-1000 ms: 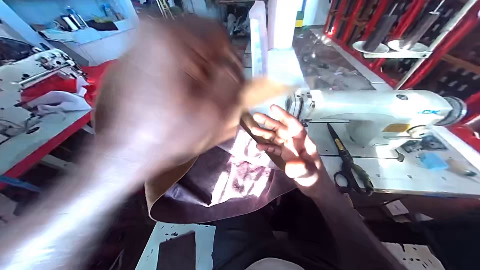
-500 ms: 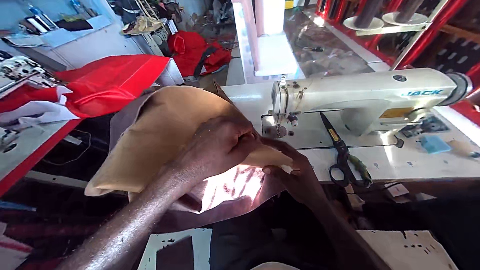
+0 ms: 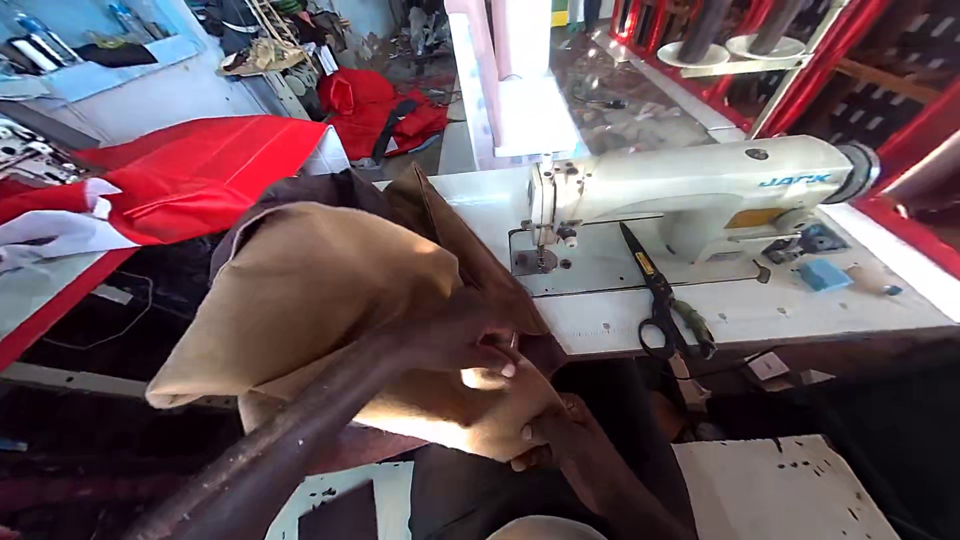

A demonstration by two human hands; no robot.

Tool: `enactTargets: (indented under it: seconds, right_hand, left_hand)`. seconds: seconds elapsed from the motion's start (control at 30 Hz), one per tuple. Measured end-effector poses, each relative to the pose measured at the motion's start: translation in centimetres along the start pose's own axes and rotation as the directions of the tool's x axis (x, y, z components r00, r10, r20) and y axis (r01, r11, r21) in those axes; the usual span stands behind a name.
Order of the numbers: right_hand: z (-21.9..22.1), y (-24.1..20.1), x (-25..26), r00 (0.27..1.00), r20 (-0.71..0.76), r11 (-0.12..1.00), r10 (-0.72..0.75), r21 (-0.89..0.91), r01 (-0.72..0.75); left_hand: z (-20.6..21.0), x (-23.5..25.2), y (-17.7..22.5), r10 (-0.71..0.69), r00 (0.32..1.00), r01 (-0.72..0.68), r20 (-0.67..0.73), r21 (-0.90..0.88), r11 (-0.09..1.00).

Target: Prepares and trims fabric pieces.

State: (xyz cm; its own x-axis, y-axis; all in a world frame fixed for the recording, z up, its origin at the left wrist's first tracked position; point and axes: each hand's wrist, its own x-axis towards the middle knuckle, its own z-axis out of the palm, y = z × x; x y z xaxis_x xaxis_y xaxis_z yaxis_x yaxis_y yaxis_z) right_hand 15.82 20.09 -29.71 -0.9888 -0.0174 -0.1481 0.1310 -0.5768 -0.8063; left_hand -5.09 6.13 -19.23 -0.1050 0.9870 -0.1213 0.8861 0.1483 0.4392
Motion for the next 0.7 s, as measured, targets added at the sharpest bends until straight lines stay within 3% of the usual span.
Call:
enactTargets:
  seconds: [0.17, 0.27, 0.43, 0.57, 0.7]
  right_hand:
    - [-0.7, 1.2, 1.0, 0.979, -0.203, 0.999, 0.018, 0.048, -0.009]
    - [-0.6, 0.9, 2.4, 0.940, -0.336, 0.998, 0.048, 0.048, -0.034]
    - [-0.7, 1.9, 3.6, 0.869, -0.486, 0.994, 0.089, 0.101, -0.045]
    - [-0.9, 2.3, 3.5, 0.851, -0.519, 0.993, 0.081, 0.118, -0.023]
    - [-1.3, 2.3, 3.4, 0.841, -0.540, 0.996, 0.026, 0.082, 0.022]
  left_hand:
    - [2.2, 2.9, -0.5, -0.084, 0.995, 0.094, -0.050, 0.238, 0.967]
    - [2.8, 4.5, -0.8, -0.007, 0.989, 0.059, -0.148, 0.354, 0.933]
    - [3.9, 5.9, -0.8, -0.051, 0.989, 0.090, -0.141, 0.286, 0.954]
    - [4.4, 5.9, -1.2, -0.089, 0.996, 0.088, -0.004, 0.195, 0.977]
    - [4.7, 6.2, -1.3, -0.046, 0.997, 0.057, -0.054, 0.224, 0.973]
